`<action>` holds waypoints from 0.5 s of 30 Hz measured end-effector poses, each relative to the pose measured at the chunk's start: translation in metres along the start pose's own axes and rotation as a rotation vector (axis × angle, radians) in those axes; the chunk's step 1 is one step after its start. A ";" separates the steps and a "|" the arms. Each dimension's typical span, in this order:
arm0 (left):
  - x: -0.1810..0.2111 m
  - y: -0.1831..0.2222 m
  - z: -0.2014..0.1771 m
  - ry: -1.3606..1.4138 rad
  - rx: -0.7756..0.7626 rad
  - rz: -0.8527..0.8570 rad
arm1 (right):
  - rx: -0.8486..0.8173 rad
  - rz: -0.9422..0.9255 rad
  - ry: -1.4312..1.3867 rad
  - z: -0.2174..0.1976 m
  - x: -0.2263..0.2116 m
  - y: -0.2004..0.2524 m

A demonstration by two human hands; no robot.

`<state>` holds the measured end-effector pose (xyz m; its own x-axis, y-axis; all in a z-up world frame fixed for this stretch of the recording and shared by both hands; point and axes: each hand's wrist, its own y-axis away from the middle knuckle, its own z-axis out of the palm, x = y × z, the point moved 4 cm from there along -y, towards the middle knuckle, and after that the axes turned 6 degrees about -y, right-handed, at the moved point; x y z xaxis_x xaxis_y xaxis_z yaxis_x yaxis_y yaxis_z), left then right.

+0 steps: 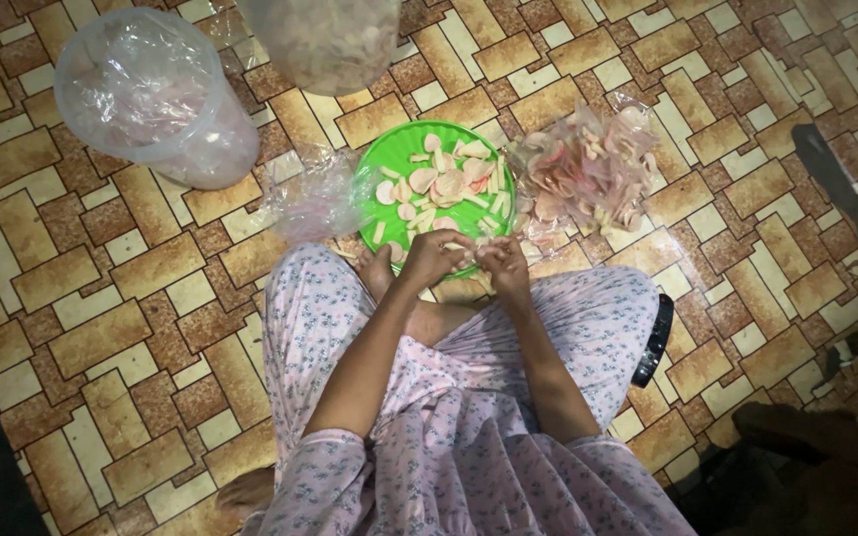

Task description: Peeling garlic cloves by hand and separating the skins on a plate.

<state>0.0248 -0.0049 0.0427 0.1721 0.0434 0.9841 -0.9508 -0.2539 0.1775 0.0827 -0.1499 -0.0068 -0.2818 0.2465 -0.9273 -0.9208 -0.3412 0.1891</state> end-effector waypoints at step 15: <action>0.010 -0.005 -0.017 0.034 0.161 -0.020 | -0.028 0.039 -0.050 0.035 -0.059 0.014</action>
<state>0.0271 0.0129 0.0513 0.1793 0.0824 0.9803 -0.8932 -0.4041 0.1973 0.0767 -0.1373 0.0615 -0.3309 0.2770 -0.9021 -0.9010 -0.3769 0.2147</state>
